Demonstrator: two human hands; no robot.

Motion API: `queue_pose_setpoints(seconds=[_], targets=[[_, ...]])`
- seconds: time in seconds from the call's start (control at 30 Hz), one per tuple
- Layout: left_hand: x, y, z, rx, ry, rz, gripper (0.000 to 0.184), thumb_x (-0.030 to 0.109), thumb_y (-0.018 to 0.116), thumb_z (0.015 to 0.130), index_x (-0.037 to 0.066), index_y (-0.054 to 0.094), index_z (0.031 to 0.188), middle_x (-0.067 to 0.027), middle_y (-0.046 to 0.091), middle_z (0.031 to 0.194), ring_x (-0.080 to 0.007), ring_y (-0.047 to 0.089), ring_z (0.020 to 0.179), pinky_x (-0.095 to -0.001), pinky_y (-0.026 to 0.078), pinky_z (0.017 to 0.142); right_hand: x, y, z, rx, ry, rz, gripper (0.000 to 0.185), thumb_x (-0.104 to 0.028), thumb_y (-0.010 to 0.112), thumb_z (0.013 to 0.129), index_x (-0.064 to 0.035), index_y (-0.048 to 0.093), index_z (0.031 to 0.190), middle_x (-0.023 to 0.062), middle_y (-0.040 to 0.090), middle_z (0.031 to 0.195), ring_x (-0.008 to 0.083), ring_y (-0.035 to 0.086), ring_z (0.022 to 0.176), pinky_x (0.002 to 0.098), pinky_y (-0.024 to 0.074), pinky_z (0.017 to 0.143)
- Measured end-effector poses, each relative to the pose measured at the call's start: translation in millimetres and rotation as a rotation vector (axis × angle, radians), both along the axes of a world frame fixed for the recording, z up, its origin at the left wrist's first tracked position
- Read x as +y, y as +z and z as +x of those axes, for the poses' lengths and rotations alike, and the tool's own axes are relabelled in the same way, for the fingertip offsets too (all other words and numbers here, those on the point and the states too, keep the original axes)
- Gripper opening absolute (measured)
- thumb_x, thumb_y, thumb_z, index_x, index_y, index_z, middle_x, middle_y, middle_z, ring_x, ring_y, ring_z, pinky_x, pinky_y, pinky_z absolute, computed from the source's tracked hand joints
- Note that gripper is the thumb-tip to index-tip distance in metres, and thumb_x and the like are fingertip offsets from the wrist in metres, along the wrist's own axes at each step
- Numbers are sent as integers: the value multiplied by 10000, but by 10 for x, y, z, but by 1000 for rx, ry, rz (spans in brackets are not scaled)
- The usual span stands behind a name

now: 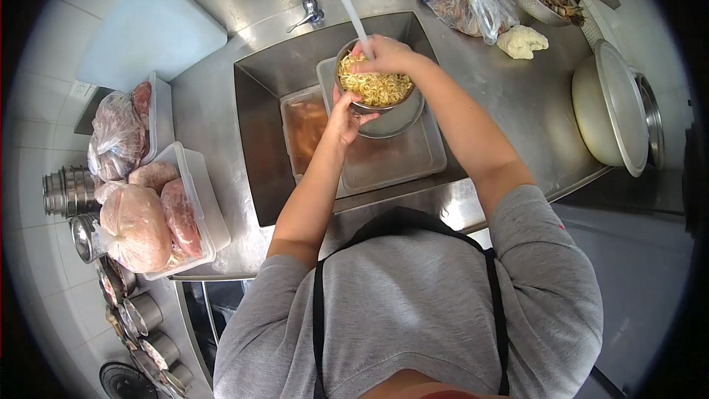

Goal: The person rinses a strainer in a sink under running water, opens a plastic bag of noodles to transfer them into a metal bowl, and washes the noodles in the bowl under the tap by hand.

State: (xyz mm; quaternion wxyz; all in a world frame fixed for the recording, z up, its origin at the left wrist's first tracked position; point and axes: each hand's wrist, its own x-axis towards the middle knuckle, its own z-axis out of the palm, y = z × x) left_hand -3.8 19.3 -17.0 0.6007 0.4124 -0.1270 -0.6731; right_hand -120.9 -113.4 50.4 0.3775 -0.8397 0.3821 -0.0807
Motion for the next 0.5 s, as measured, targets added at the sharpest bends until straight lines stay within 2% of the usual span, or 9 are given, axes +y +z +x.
queue_pose_setpoints(seconds=[0.07,0.13,0.2,0.23,0.27,0.37,0.43,0.47,0.5], targets=[[-29,9,-15,-13,-57,-36,615,143,569,685,131,302,1240,-151,395,1237,-360,461,1102,-547,490,800,173,-89,4,88,44,-410,423,-384,695,699,-98,609,998,124,614,971,287,574,954,365,435,843],[-36,-11,-34,3,-65,-39,622,145,569,685,130,299,1245,-155,390,1238,-362,459,1103,-548,492,794,104,-66,-17,155,-5,-306,396,-365,690,694,-122,620,998,148,590,1017,306,544,1010,390,420,867],[-26,-7,-57,23,-66,-42,628,146,569,685,130,296,1250,-159,385,1239,-364,456,1104,-550,494,788,-65,-161,-80,-23,81,-309,331,-332,656,738,-153,624,1015,147,593,1034,295,551,1002,380,425,861],[-21,11,-70,0,-53,-27,635,150,571,684,130,291,1254,-162,382,1243,-366,456,1105,-552,491,792,-75,-64,-126,105,7,-163,318,-314,619,779,-127,618,1036,146,589,1069,304,549,1002,371,425,855],[-21,32,-84,-22,-42,-14,642,154,572,684,130,285,1259,-165,378,1247,-367,455,1105,-554,488,797,-82,-69,-145,106,6,-163,318,-314,619,779,-127,618,1036,146,589,1069,304,549,1002,371,425,855],[-34,20,-89,-16,-45,-21,655,162,576,680,132,275,1261,-171,373,1243,-365,448,1110,-560,480,811,-122,-108,-245,137,-40,-131,346,-321,599,799,-122,596,1083,137,602,1061,293,559,998,362,426,851],[-56,1,-72,9,-56,-21,652,162,575,679,133,277,1258,-171,366,1241,-361,440,1114,-565,477,815,-75,-86,-294,88,115,53,448,-327,616,789,-153,529,1193,138,536,1185,291,517,1076,365,401,897],[-63,-10,-67,31,-66,-21,649,163,574,678,135,279,1255,-171,359,1240,-357,432,1118,-569,473,820,-17,-142,-309,89,113,54,448,-327,616,789,-153,529,1193,138,536,1185,291,517,1076,365,401,897],[-63,21,-75,31,-66,-20,649,163,574,678,135,279,1255,-171,359,1240,-357,432,1118,-569,473,820,81,-195,-305,60,152,-153,504,-315,632,777,-181,485,1240,137,473,1250,296,481,1119,366,384,922]])
